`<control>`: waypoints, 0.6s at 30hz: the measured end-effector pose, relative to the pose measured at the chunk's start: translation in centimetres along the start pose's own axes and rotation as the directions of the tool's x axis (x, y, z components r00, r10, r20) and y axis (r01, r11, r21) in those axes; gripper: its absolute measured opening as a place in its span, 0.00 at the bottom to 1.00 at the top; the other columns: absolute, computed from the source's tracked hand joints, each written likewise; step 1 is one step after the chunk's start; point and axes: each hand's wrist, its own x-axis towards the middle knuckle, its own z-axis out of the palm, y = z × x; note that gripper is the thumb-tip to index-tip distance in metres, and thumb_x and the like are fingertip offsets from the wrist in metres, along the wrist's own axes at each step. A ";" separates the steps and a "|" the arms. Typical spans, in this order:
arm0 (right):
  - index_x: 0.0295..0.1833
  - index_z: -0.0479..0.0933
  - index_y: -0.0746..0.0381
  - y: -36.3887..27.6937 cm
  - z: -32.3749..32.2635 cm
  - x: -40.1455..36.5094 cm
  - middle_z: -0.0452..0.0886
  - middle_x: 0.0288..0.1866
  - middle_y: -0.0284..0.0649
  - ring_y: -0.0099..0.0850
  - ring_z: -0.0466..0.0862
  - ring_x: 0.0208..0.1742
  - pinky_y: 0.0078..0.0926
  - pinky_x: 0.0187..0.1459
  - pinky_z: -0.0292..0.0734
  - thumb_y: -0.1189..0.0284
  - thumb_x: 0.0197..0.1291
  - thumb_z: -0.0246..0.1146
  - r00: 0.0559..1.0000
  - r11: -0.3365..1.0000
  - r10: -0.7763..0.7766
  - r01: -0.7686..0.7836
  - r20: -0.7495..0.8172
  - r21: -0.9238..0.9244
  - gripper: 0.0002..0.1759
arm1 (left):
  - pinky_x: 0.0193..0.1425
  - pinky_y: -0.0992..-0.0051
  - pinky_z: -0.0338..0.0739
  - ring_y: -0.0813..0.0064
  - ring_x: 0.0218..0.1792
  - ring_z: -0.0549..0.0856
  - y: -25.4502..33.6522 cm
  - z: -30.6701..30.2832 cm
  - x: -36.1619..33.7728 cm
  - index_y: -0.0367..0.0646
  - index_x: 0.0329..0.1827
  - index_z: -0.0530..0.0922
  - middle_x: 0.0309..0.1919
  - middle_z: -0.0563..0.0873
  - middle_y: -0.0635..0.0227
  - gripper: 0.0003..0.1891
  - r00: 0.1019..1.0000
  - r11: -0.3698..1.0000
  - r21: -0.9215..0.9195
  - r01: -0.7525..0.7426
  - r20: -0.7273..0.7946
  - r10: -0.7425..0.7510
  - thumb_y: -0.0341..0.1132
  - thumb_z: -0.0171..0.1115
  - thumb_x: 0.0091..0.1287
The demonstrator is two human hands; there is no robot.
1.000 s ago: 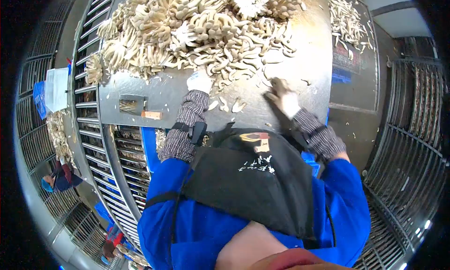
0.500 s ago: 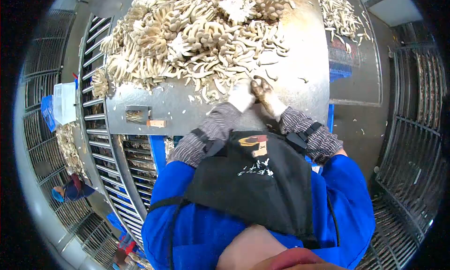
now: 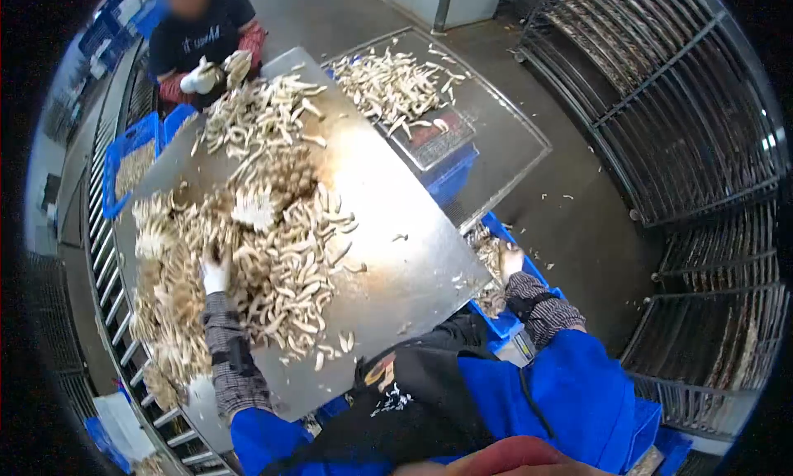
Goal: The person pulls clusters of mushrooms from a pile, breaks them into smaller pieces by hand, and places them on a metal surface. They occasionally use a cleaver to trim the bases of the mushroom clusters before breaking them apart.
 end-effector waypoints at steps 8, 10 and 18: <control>0.69 0.61 0.64 -17.1 1.1 -4.2 0.72 0.55 0.49 0.44 0.76 0.54 0.38 0.53 0.76 0.63 0.60 0.61 0.759 0.900 -0.400 0.432 0.514 0.061 0.33 | 0.61 0.62 0.74 0.61 0.57 0.79 -2.7 2.7 -6.4 0.45 0.74 0.56 0.66 0.70 0.47 0.46 0.891 0.926 -0.348 0.146 0.453 0.029 0.36 0.71 0.51; 0.69 0.62 0.64 -20.1 9.0 -6.0 0.70 0.61 0.50 0.45 0.74 0.59 0.40 0.55 0.75 0.61 0.61 0.60 0.617 0.804 -0.567 0.557 0.546 0.207 0.33 | 0.63 0.64 0.73 0.58 0.58 0.77 -8.1 5.7 -7.7 0.42 0.73 0.54 0.65 0.70 0.48 0.46 0.925 0.960 -0.279 0.010 0.368 0.098 0.28 0.69 0.49; 0.76 0.55 0.56 -34.9 19.8 -12.4 0.68 0.67 0.56 0.50 0.71 0.65 0.40 0.63 0.69 0.62 0.54 0.67 -0.050 0.329 -0.862 0.702 0.505 0.632 0.45 | 0.66 0.63 0.72 0.52 0.63 0.74 -4.6 7.9 -16.1 0.40 0.72 0.58 0.62 0.73 0.47 0.52 0.798 0.821 -0.103 -0.561 0.194 0.570 0.34 0.80 0.41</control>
